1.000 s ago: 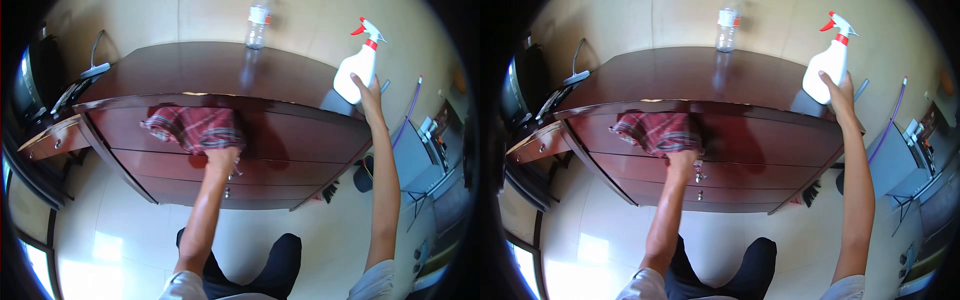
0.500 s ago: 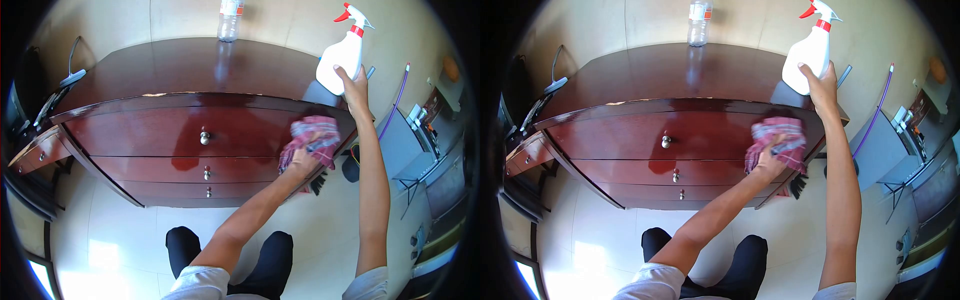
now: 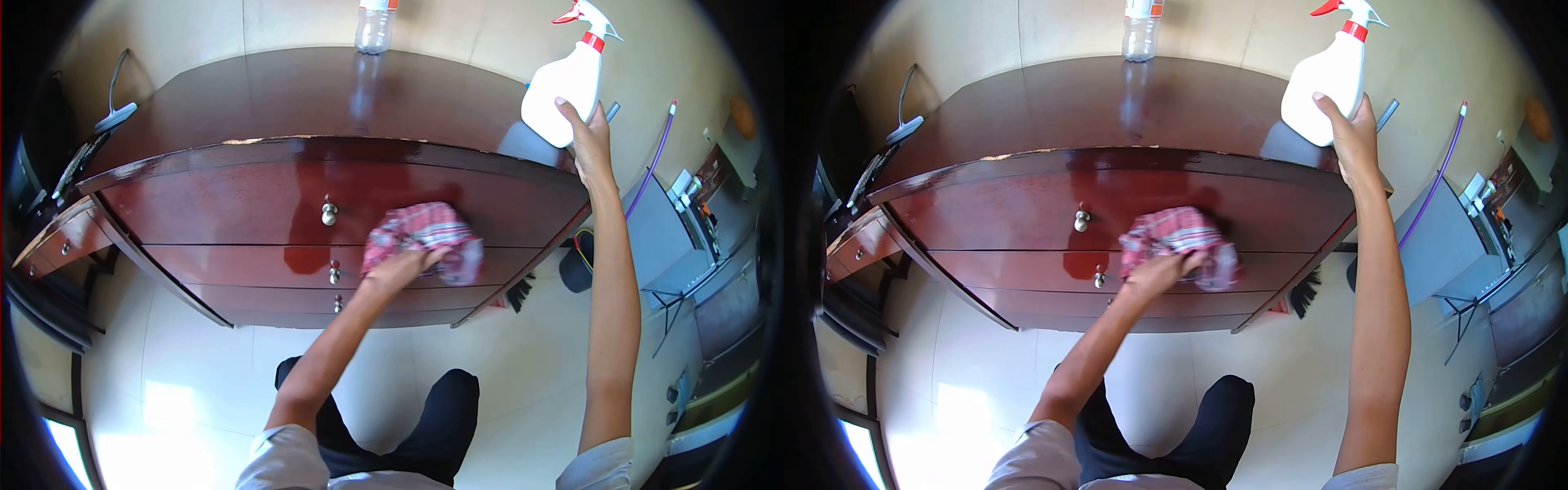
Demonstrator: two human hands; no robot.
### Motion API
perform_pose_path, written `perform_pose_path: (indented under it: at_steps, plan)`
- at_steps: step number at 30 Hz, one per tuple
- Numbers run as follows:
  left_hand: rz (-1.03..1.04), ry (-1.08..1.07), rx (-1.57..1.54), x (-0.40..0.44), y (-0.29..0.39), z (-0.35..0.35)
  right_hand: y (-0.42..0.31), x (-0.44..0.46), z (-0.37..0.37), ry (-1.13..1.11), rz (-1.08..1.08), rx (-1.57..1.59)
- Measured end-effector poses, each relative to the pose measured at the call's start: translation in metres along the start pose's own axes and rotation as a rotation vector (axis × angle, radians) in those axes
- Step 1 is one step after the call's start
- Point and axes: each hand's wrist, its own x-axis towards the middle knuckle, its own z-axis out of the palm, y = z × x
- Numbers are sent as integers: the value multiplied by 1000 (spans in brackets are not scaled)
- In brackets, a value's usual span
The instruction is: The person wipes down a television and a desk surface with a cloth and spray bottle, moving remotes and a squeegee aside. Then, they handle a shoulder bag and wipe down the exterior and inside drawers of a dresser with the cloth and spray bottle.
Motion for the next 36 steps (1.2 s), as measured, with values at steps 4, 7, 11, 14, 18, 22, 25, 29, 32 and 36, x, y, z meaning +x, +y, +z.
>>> perform_pose_path:
  at_steps: [4,7,11,14,18,22,25,29,32,36]
  plan:
    - [-509,54,-20,-54,-49,-10,1,0,0,11,3,-10]
    - [-365,87,194,-95,-74,-28,-1,-2,-1,-3,12,-6]
    - [-287,233,287,-117,-127,-24,3,0,-2,-5,12,4]
    - [-403,611,337,-141,-134,-32,2,1,-1,-1,7,-5]
    - [-130,1268,595,-190,-222,-33,8,4,0,-16,-16,20]
    - [-106,1170,536,-164,-197,-5,2,4,3,14,-17,49]
    - [-118,1062,524,-142,-127,40,8,6,1,35,-11,-33]
    - [-152,948,517,-53,-34,67,11,9,0,24,3,-8]
    - [-172,851,507,8,6,70,9,8,0,21,7,-21]
    - [-185,384,-15,77,29,113,8,6,1,36,10,-62]
